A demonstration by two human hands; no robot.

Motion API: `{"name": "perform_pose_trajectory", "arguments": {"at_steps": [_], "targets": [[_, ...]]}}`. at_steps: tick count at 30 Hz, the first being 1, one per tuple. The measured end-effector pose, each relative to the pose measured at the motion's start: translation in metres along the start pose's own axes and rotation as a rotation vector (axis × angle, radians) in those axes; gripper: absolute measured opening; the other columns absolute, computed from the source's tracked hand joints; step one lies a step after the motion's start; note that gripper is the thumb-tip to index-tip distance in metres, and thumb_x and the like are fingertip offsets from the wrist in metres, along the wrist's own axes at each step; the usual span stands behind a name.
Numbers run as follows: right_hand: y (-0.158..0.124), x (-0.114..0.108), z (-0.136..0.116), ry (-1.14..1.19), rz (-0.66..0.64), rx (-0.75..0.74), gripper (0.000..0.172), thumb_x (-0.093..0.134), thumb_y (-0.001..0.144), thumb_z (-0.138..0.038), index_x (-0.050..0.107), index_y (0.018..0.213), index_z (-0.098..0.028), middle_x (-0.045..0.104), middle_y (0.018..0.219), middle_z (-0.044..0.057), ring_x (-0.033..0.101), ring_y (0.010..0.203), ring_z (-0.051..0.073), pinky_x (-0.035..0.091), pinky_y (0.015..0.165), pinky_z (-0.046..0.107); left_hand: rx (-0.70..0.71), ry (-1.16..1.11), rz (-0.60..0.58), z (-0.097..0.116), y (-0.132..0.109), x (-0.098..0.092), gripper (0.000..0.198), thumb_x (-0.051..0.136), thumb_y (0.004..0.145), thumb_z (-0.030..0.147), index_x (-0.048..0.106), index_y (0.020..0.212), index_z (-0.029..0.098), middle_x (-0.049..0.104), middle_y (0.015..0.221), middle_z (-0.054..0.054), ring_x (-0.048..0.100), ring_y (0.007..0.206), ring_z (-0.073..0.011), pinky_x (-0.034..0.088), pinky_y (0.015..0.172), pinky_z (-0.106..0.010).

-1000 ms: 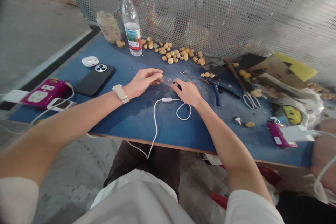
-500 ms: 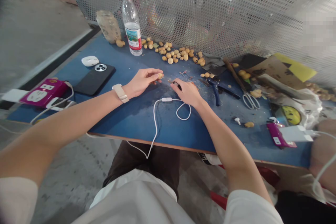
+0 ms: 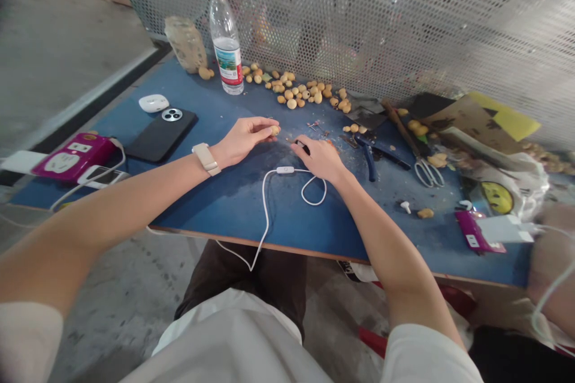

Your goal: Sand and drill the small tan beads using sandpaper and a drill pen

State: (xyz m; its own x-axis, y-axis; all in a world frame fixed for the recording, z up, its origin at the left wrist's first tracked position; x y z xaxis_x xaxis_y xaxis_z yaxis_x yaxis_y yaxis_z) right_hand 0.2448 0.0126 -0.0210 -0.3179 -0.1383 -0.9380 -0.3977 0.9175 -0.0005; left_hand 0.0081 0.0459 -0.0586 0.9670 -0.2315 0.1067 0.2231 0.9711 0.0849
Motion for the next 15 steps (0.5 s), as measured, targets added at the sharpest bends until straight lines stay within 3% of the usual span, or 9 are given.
{"name": "perform_pose_trajectory", "arguments": {"at_steps": [5,15], "targets": [[-0.0008,-0.0008,-0.0012,0.001,0.0,-0.003,0.044,0.051,0.128,-0.049,0.085,0.143,-0.025,0.095,0.128,0.013,0.087,0.116,0.037,0.055,0.098,0.042,0.002,-0.021,0.005,-0.0021,0.0013,-0.0015,0.017,0.087,0.113,0.015,0.093,0.129,0.015,0.095,0.127,-0.011,0.087,0.104,-0.0174,0.069,0.115,-0.041],[-0.0008,-0.002,-0.0002,-0.008,0.012,0.002,0.044,0.05,0.128,-0.052,0.084,0.137,-0.025,0.095,0.124,0.013,0.086,0.115,0.037,0.053,0.096,0.042,-0.02,-0.008,0.03,0.0004,-0.0007,-0.0003,0.014,0.085,0.114,0.014,0.09,0.127,0.016,0.093,0.125,-0.01,0.085,0.102,-0.0162,0.069,0.108,-0.037]]}}
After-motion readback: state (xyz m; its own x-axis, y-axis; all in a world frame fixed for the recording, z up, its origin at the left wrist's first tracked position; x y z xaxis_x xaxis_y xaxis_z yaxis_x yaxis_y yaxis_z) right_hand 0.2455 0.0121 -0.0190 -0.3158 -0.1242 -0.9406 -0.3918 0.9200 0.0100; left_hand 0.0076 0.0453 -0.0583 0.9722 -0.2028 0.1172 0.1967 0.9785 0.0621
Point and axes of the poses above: each hand's wrist, its own y-axis towards the middle knuckle, its own x-axis out of the palm, z = x × y, the point moved 5 cm from there along y, towards the middle knuckle
